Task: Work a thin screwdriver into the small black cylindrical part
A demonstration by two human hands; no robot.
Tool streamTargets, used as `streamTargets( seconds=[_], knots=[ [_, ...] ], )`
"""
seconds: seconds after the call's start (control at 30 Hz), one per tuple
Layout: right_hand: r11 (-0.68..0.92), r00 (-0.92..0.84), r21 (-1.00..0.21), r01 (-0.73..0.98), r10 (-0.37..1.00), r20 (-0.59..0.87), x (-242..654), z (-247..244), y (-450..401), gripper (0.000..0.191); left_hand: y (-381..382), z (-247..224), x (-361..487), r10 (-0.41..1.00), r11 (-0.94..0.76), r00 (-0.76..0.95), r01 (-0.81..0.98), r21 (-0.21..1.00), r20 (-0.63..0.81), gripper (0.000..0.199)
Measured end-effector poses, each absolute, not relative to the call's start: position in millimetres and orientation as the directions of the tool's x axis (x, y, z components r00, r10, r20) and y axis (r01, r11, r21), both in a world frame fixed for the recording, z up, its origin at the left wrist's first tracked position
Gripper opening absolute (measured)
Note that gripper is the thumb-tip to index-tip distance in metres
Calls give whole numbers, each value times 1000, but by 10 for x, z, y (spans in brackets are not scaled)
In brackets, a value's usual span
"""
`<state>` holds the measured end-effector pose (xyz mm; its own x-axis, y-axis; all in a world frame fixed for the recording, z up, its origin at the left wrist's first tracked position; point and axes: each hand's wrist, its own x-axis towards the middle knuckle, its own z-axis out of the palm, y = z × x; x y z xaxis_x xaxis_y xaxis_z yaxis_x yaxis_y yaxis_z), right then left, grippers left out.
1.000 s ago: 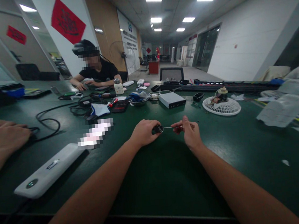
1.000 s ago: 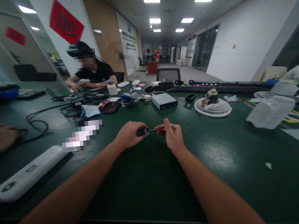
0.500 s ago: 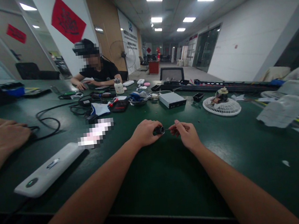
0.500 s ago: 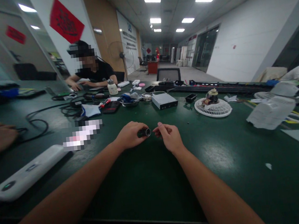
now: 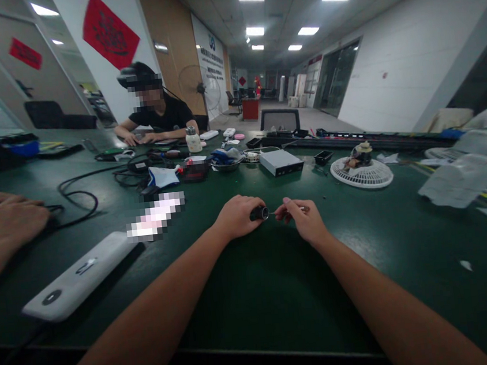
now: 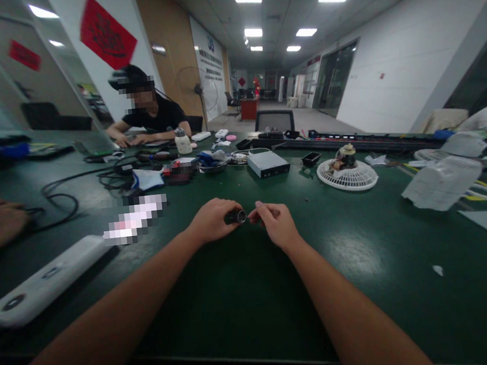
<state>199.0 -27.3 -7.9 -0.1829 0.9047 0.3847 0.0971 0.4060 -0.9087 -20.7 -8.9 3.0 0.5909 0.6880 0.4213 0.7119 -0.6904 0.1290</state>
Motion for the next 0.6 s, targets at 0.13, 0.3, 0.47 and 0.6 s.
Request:
streamTargets(
  seconds=[0.13,0.3,0.47,0.6],
  knots=[
    [397,-132,-906,147,915,380,2006,-95,-252,52,-84,20,-213,684,-696,600,706,127,415,27],
    [420,-177,-897,135,901,396,1992,-80,-265,50,-86,14,-220,699,-683,588,719,133,408,28],
    [427,-167,-888,172,901,401,1984,-81,-276,51,-90,23,-220,700,-680,595,725,114,396,27],
    [445,-202,-877,182,889,410,1983,-93,-275,46,-81,12,-222,697,-679,586,725,118,413,27]
  ],
)
